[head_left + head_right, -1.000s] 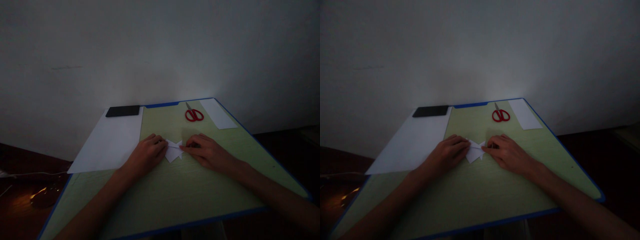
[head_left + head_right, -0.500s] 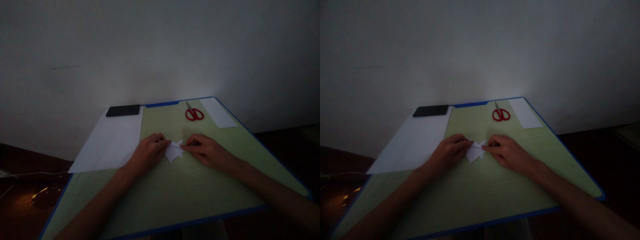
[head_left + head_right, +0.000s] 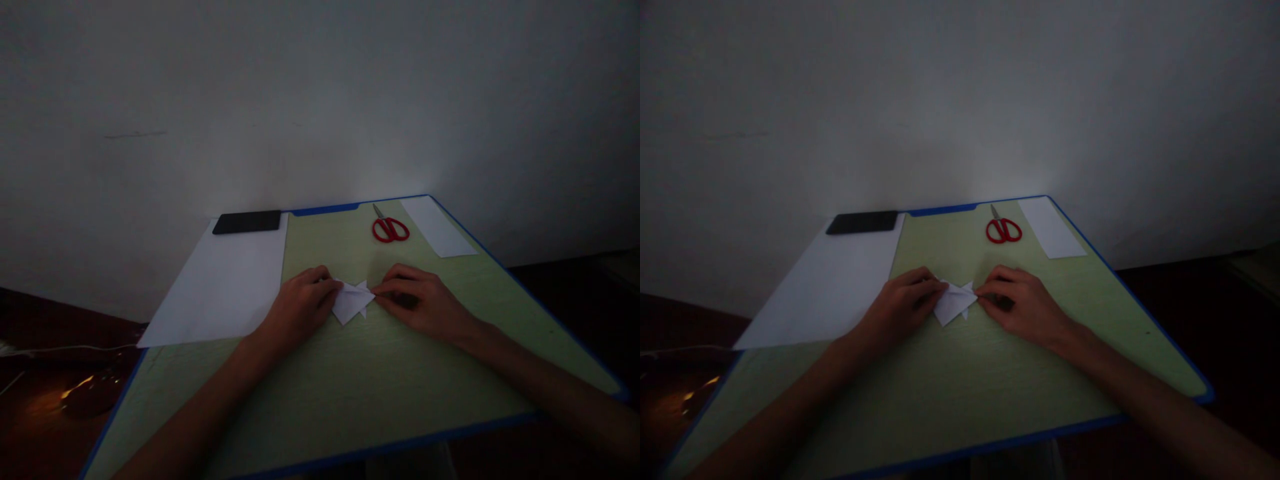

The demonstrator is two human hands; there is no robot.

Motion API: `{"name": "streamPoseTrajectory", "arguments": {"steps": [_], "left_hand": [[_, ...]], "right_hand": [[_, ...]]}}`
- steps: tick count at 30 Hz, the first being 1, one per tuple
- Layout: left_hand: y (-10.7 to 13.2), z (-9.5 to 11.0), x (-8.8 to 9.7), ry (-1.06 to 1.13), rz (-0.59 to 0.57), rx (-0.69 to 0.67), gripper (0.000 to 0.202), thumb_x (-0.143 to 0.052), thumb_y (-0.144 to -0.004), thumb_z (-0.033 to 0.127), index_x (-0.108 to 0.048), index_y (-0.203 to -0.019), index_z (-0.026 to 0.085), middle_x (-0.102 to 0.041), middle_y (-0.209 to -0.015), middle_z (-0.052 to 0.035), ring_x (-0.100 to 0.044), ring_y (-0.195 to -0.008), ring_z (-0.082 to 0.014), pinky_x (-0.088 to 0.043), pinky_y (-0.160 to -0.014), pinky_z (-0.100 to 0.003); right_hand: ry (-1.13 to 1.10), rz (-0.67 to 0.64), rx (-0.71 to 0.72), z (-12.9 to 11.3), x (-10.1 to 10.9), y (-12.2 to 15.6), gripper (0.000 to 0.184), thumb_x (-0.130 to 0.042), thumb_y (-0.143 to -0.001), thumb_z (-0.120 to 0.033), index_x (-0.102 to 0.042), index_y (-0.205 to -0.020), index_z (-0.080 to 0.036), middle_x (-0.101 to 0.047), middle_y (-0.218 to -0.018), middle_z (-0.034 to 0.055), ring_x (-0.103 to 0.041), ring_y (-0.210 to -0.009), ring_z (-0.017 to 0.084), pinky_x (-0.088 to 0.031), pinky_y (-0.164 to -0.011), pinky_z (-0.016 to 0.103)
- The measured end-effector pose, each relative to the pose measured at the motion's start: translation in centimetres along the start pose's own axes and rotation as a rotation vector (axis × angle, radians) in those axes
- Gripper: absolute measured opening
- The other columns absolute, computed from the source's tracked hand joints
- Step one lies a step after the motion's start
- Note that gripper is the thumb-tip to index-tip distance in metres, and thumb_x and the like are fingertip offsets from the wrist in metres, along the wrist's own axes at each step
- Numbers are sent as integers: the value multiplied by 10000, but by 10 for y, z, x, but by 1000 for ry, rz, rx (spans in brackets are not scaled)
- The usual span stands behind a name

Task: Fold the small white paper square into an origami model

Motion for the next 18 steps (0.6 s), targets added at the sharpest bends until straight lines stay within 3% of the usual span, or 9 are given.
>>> {"name": "streamPoseTrajectory", "arguments": {"steps": [7, 14, 18], "left_hand": [[-2, 3, 2, -27, -15, -2, 219, -530, -981, 188, -720, -1083, 151, -660, -972, -86, -634, -849, -179, -522, -755, -316], [0, 2, 1, -64, -28, -33, 317, -544, -959, 155, -705, -1222, 229, -666, -1024, -75, -637, -782, -157, -524, -699, -306], [0, 2, 2, -17, -21, -18, 317, -537, -962, 155, -711, -1221, 213, -666, -1020, -82, -645, -792, -158, -538, -716, -312]], "right_hand": [[82, -15, 140, -5, 2, 0, 182, -609, -960, -207, -746, -1079, -222, -708, -967, 57, -659, -878, 179, -523, -779, 346], [259, -113, 277, -9, 1, 3, 237, -554, -962, -170, -733, -1118, -181, -692, -968, 86, -629, -857, 204, -530, -764, 382], [283, -138, 327, -12, 3, 4, 274, -563, -934, -145, -715, -1160, -175, -685, -991, 93, -624, -878, 210, -539, -796, 398]]}}
Point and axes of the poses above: each hand's wrist, its own y-axis away from the middle knuckle, its own x-axis out of the back of the hand, z = x × y, the point moved 4 cm from there along -y, towards the middle knuckle
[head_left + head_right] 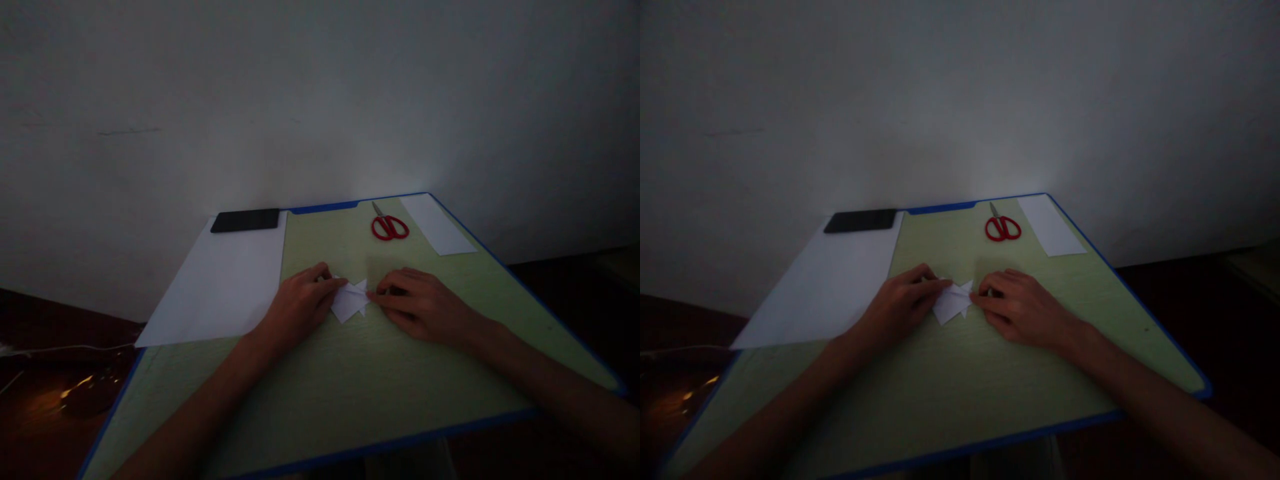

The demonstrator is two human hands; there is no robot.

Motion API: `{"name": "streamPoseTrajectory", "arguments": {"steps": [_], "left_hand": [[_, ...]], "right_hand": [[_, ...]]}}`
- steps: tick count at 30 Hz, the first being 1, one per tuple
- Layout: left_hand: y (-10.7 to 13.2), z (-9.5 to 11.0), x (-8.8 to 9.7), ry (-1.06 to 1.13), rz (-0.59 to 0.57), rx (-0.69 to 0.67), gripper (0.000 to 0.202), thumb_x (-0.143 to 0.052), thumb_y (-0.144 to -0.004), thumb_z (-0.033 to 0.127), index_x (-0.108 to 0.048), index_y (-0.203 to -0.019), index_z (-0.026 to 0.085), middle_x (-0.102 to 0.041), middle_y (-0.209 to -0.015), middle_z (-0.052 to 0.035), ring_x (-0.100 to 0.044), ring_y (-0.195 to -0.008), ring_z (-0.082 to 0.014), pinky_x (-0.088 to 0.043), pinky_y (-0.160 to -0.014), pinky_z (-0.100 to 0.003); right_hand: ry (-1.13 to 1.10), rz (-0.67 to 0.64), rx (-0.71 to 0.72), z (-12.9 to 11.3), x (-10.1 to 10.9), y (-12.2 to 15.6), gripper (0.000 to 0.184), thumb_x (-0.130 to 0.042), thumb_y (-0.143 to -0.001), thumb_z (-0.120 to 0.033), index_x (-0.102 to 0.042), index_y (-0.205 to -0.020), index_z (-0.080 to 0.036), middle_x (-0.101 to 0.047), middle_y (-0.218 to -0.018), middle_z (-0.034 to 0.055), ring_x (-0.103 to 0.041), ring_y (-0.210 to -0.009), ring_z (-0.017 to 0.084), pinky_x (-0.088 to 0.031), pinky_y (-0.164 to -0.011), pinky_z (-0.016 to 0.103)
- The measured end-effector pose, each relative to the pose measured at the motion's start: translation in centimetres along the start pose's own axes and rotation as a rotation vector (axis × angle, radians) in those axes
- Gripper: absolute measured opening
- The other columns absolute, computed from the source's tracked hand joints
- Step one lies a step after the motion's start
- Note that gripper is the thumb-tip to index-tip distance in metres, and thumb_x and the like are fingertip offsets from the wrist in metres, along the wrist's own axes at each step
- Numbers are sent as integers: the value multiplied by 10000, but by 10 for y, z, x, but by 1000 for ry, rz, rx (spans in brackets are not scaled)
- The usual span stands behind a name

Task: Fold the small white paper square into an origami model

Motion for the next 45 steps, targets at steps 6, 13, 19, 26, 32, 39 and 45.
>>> {"name": "streamPoseTrajectory", "arguments": {"steps": [6, 13, 19, 26, 32, 39, 45], "left_hand": [[0, -1, -3, 33, 28, 1, 310, -534, -965, 156, -718, -1209, 212, -670, -1002, -83, -645, -792, -154, -547, -726, -306], [-1, -1, -2, 51, 20, 17, 313, -522, -965, 150, -718, -1205, 195, -665, -1001, -90, -635, -782, -152, -540, -719, -305], [-1, -1, -2, 16, 3, 21, 312, -518, -972, 167, -712, -1213, 211, -656, -1003, -84, -625, -762, -147, -524, -699, -293], [-1, 1, -2, 31, 10, 38, 298, -516, -975, 174, -717, -1194, 196, -644, -1032, -96, -614, -753, -142, -521, -687, -296], [1, 2, -1, 16, 10, 50, 328, -511, -978, 178, -681, -1257, 197, -621, -1047, -103, -608, -789, -160, -532, -723, -324], [-1, 4, 3, 98, 33, 104, 229, -567, -934, 191, -695, -1122, 187, -601, -1108, -112, -598, -1003, -226, -530, -880, -410], [-2, 2, 7, 234, 17, 186, 194, -637, -864, 191, -675, -1054, 190, -648, -996, -75, -597, -968, -225, -519, -854, -391]], "right_hand": [[1, -12, 33, -3, 1, 0, 306, -539, -928, -120, -702, -1186, -148, -672, -975, 103, -608, -859, 207, -546, -767, 380], [-46, -59, -17, -4, 0, 0, 380, -514, -916, -104, -702, -1232, -203, -672, -992, 97, -619, -872, 218, -552, -787, 400], [-335, 42, -234, 10, -3, -1, 266, -580, -922, -138, -745, -1104, -238, -667, -969, 56, -640, -834, 158, -540, -733, 302], [-457, 63, -375, 16, -7, -4, 102, -644, -907, -194, -732, -957, -188, -640, -878, 28, -588, -656, 102, -495, -610, 247], [-466, 81, -450, 15, -7, -5, 97, -662, -908, -243, -728, -968, -205, -651, -836, 17, -585, -649, 109, -488, -590, 240], [-589, 137, -560, 21, -9, -8, 129, -651, -904, -258, -749, -975, -214, -742, -910, 37, -667, -753, 149, -545, -670, 280], [-781, 222, -643, 30, -10, -13, 162, -713, -842, -329, -739, -943, -205, -766, -907, 45, -716, -801, 178, -592, -747, 334]]}}
Point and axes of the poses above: each hand's wrist, its own y-axis away from the middle knuckle, its own x-axis out of the back of the hand, z = x × y, the point moved 4 cm from there along -y, towards the middle knuckle
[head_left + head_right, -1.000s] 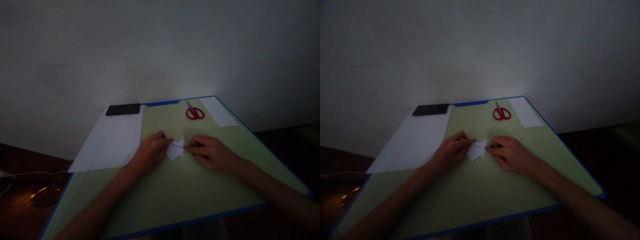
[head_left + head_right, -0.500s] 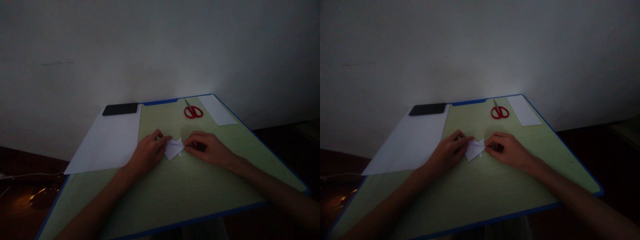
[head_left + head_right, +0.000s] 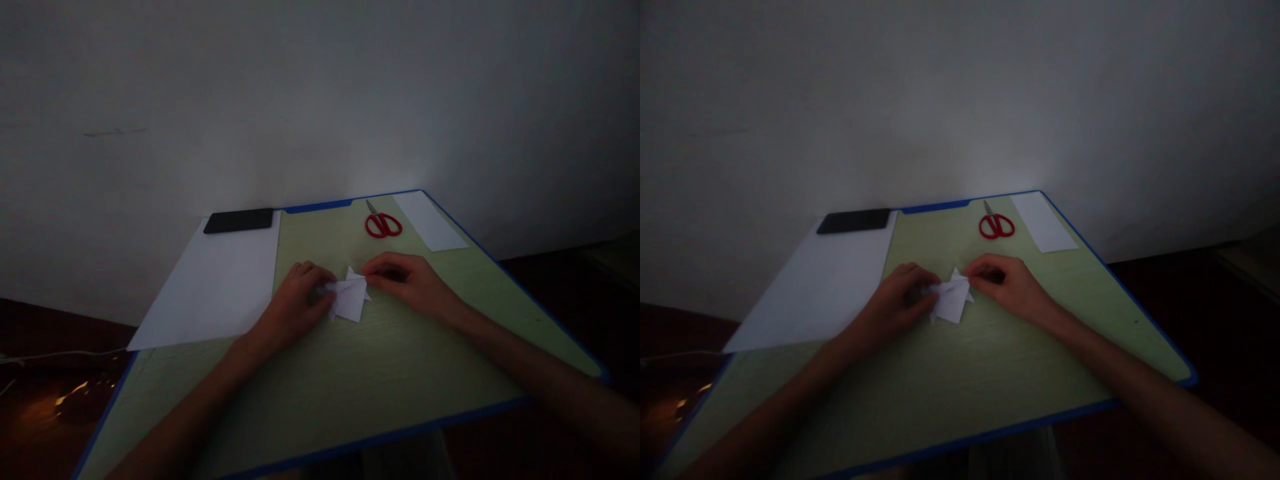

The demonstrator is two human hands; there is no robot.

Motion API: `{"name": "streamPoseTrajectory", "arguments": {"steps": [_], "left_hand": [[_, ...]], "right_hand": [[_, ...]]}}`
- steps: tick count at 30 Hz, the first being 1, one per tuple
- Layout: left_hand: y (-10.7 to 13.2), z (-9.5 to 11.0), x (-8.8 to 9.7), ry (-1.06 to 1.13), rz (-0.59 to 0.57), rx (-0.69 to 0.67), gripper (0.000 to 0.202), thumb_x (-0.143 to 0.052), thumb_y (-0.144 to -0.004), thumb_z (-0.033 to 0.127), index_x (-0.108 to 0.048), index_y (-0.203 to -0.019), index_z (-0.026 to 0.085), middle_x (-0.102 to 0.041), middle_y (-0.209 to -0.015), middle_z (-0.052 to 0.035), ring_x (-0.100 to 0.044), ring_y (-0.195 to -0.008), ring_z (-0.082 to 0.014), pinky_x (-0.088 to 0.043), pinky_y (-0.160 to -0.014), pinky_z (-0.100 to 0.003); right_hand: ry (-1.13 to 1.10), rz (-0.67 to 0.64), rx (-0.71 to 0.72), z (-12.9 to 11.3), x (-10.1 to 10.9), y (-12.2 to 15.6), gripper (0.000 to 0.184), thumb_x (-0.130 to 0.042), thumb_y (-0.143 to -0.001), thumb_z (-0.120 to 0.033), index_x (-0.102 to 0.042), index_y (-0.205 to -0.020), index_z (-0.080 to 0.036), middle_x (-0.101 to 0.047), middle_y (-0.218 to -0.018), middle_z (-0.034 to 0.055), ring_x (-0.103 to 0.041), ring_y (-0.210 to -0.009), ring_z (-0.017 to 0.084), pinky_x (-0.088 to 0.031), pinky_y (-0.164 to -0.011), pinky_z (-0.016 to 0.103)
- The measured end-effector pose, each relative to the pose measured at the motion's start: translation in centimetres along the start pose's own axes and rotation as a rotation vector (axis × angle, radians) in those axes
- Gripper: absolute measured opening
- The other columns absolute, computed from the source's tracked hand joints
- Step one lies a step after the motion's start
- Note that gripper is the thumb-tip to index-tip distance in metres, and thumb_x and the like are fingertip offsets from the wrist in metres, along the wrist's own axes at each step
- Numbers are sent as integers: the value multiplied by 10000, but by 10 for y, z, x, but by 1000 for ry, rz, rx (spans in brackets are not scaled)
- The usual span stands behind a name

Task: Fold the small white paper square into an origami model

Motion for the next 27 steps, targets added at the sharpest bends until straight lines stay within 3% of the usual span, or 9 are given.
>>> {"name": "streamPoseTrajectory", "arguments": {"steps": [5, 9, 17, 21, 27], "left_hand": [[1, -7, 2, 183, 11, 176, 317, -704, -824, 269, -661, -1122, 171, -654, -909, -44, -606, -805, -177, -501, -706, -308], [0, -9, 7, 352, 19, 297, 242, -701, -832, 355, -686, -972, 158, -657, -819, -29, -596, -715, -154, -479, -633, -276], [2, -1, 1, 823, -17, 357, 265, -709, -825, 394, -612, -918, 165, -672, -766, -23, -610, -618, -135, -509, -580, -275], [2, -3, -4, 844, 12, 370, 218, -732, -812, 324, -633, -897, 150, -675, -733, -14, -618, -635, -126, -504, -638, -270], [2, -15, -8, 813, 24, 424, 223, -746, -786, 302, -687, -929, 141, -682, -714, -14, -611, -613, -127, -481, -612, -261]], "right_hand": [[-178, 43, -6, -3, -5, -23, 219, -765, -799, -327, -727, -988, -221, -766, -948, 38, -729, -866, 190, -601, -826, 376], [-254, 104, 32, -14, -15, -45, 237, -795, -776, -327, -717, -980, -233, -763, -962, 31, -725, -906, 192, -598, -873, 394], [-212, 239, 128, -26, -21, -45, 227, -751, -829, -392, -726, -983, -227, -761, -1001, 59, -718, -934, 216, -590, -866, 400], [-166, 219, 77, -24, -18, -36, 180, -696, -869, -370, -747, -956, -221, -768, -976, 59, -715, -919, 216, -571, -853, 383], [-68, 165, 55, -21, -18, -33, 159, -685, -864, -355, -753, -892, -214, -751, -897, 39, -676, -830, 195, -515, -764, 337]]}}
Point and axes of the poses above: each hand's wrist, its own y-axis away from the middle knuckle, its own x-axis out of the back of the hand, z = x × y, the point moved 4 cm from there along -y, towards the middle knuckle
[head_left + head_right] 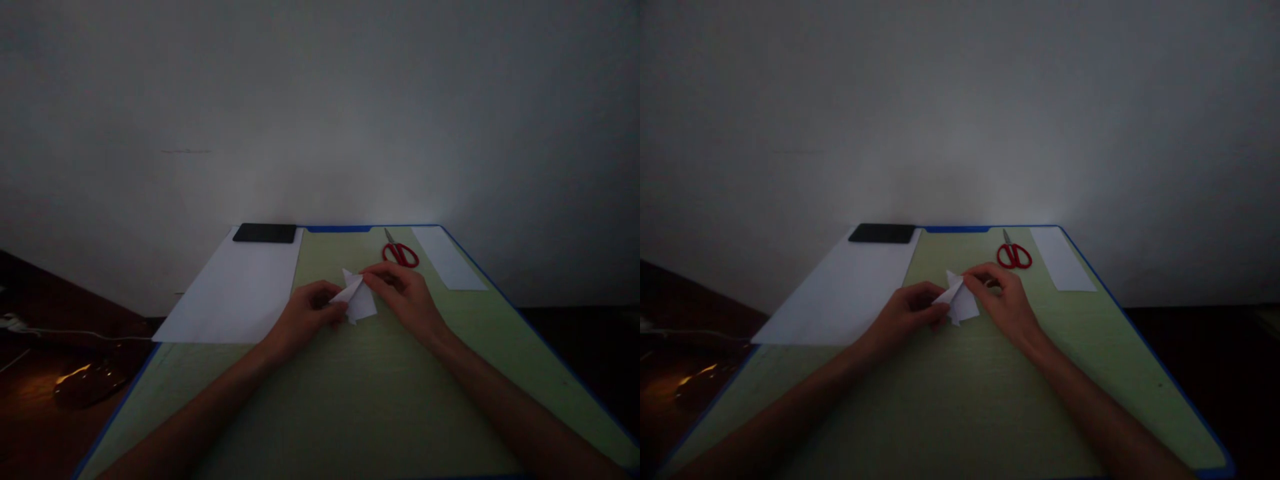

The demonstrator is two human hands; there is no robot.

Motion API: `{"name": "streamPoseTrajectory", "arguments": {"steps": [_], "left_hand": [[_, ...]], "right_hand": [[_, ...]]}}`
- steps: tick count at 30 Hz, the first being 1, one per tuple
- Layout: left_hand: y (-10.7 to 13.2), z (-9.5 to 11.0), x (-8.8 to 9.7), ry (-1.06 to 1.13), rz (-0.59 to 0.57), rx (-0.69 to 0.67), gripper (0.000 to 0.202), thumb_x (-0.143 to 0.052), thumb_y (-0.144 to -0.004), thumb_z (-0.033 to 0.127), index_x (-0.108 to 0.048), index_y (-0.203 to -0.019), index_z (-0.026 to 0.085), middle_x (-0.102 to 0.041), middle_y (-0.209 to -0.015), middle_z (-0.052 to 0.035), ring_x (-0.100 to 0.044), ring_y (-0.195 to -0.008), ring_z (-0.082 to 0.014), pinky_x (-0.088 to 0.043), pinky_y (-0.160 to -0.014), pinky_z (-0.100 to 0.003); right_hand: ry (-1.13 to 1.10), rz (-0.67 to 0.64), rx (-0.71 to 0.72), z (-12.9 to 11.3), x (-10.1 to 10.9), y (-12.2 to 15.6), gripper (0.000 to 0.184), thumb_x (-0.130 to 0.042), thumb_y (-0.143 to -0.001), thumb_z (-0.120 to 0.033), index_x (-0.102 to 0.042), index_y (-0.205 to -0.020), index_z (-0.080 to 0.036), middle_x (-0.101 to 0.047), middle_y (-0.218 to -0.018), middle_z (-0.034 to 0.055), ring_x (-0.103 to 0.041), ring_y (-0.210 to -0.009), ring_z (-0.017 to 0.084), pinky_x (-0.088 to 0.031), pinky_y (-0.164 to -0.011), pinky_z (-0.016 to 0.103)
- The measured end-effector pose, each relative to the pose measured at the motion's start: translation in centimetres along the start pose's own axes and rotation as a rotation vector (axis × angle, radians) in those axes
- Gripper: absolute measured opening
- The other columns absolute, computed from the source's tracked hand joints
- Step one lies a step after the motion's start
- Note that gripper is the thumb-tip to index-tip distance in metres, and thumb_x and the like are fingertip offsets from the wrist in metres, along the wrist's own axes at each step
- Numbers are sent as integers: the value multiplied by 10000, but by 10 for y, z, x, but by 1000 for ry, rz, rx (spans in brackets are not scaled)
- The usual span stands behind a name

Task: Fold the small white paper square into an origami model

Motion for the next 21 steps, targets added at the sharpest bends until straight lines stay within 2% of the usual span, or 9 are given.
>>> {"name": "streamPoseTrajectory", "arguments": {"steps": [2, 6, 10, 13, 17, 21], "left_hand": [[-2, -1, 2, -9, 38, 10, 253, -749, -782, 305, -698, -975, 149, -696, -742, -20, -630, -640, -139, -497, -632, -271], [-5, 2, 10, 7, 198, 14, 348, -768, -766, 334, -689, -1058, 164, -723, -837, -41, -662, -692, -160, -518, -648, -284], [-9, 4, 16, 92, 243, 11, 413, -786, -757, 378, -660, -1090, 169, -733, -898, -63, -683, -739, -180, -515, -632, -271], [-9, 3, 17, 141, 217, 6, 362, -768, -791, 412, -655, -1015, 151, -722, -869, -63, -672, -679, -164, -522, -618, -269], [-4, 4, 11, 171, 134, 36, 324, -772, -804, 390, -632, -985, 160, -707, -837, -40, -687, -667, -171, -554, -629, -292], [3, 9, 0, 130, 69, 88, 339, -827, -744, 364, -594, -901, 173, -728, -858, -34, -706, -677, -172, -565, -646, -289]], "right_hand": [[-5, 13, -28, 3, 2, -2, 161, -698, -844, -360, -748, -865, -208, -746, -871, 38, -664, -804, 194, -497, -738, 331], [-119, -2, -162, 11, 4, -5, 193, -728, -788, -377, -747, -838, -192, -727, -819, 28, -641, -768, 181, -480, -712, 309], [-175, -47, -247, 13, 4, -8, 214, -720, -773, -379, -753, -852, -182, -688, -754, 11, -605, -728, 158, -459, -688, 287], [-190, -71, -261, 13, 2, -9, 208, -717, -769, -371, -745, -841, -178, -673, -724, 5, -591, -705, 152, -457, -686, 286], [-199, -54, -192, 12, 0, -11, 189, -677, -812, -361, -727, -847, -182, -684, -768, 8, -600, -734, 149, -459, -694, 283], [-181, -15, -132, 11, -2, -10, 162, -663, -847, -333, -710, -881, -182, -696, -839, 19, -621, -786, 156, -469, -717, 287]]}}
Point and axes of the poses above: each hand's wrist, its own y-axis away from the middle knuckle, its own x-axis out of the back of the hand, z = x × y, the point moved 4 cm from there along -y, towards the middle knuckle
